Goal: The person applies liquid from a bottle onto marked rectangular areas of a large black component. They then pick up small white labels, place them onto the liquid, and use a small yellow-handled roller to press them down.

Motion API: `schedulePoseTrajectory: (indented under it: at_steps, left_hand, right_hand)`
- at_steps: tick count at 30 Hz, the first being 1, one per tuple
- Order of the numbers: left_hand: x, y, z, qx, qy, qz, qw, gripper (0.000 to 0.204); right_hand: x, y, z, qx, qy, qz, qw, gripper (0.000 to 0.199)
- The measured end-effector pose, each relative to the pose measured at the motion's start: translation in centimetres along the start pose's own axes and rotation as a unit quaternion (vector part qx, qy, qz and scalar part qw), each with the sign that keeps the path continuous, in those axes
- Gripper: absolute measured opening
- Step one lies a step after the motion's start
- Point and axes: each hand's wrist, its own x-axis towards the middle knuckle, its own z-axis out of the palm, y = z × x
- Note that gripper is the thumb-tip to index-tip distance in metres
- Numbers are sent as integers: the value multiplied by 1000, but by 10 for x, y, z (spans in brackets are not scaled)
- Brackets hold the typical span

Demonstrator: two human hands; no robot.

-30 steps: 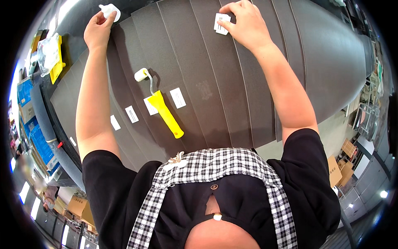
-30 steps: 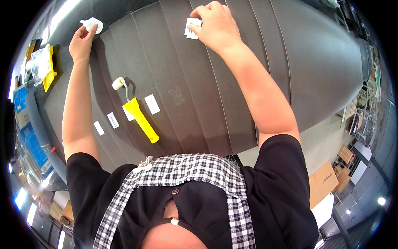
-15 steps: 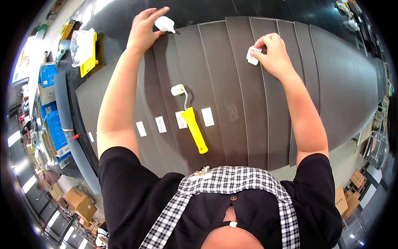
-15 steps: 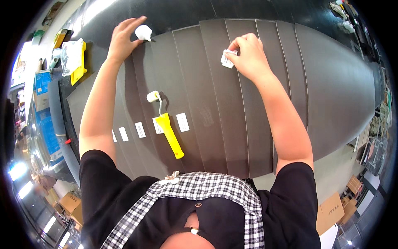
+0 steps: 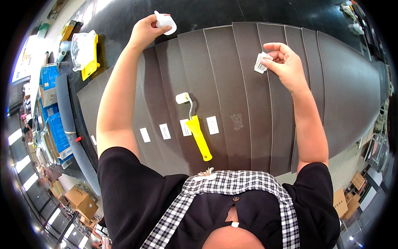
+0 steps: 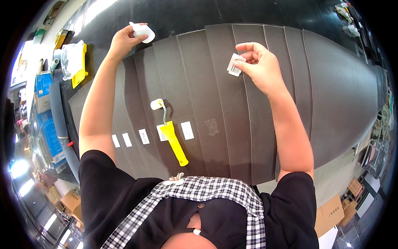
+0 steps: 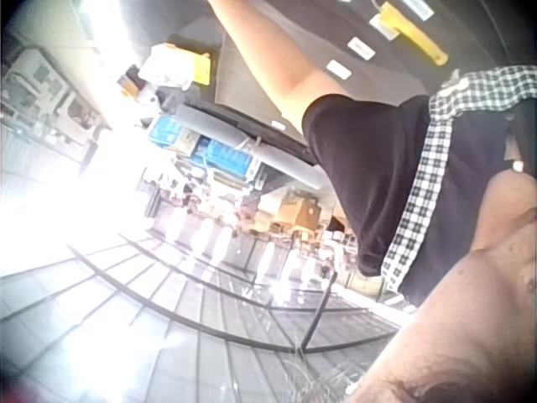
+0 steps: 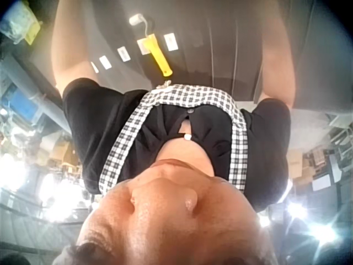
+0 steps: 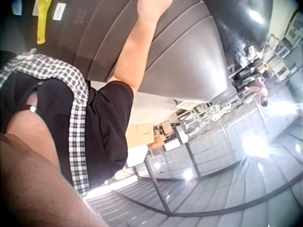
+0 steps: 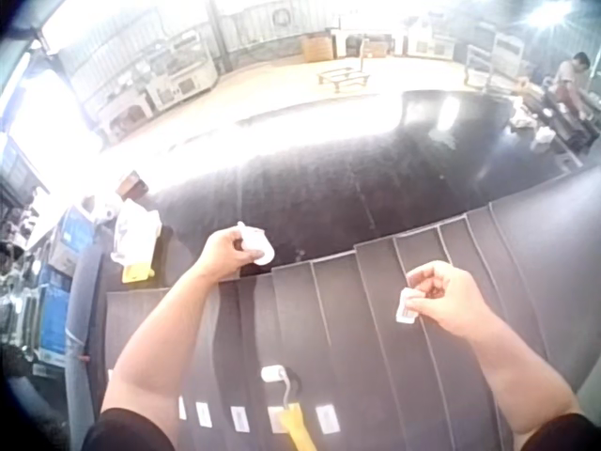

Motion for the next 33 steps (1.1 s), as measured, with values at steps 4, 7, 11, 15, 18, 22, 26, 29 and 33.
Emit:
schedulePoseTrajectory:
  at_steps: [4, 7, 11, 15, 18, 22, 26, 29, 33]
  left_hand:
    - [-3, -2, 7, -16, 6, 5, 1000, 48]
    - [-11, -4, 9, -28, 20, 36, 999, 55]
    - [-16, -31, -3, -3, 76, 68, 995, 70]
    - [-78, 4, -13, 48, 193, 86, 976, 69]
    - [-150, 42, 0, 21, 218, 110, 969, 62]
    - [-244, 83, 39, 29, 184, 148, 971, 56]
    - [-306, 118, 78, 13, 101, 204, 974, 55]
    - [-335, 135, 106, -54, 54, 174, 982, 54]
    - [-353, 149, 136, -97, 24, 193, 976, 54]
  right_hand:
    - [-17, -11, 2, 30, -24, 36, 999, 22]
    - [-31, -7, 4, 37, -55, 41, 997, 19]
    - [-34, 0, 13, -12, -44, -10, 999, 22]
    - [-14, 10, 9, -93, 58, -70, 992, 23]
    - [1, 5, -1, -178, 71, -90, 977, 23]
    - [19, 15, -5, -269, 60, -177, 945, 24]
    - [33, 27, -10, -282, 66, -229, 929, 23]
    - [33, 25, -10, -191, 52, -172, 965, 22]
    - [14, 3, -6, -69, 88, -89, 990, 26]
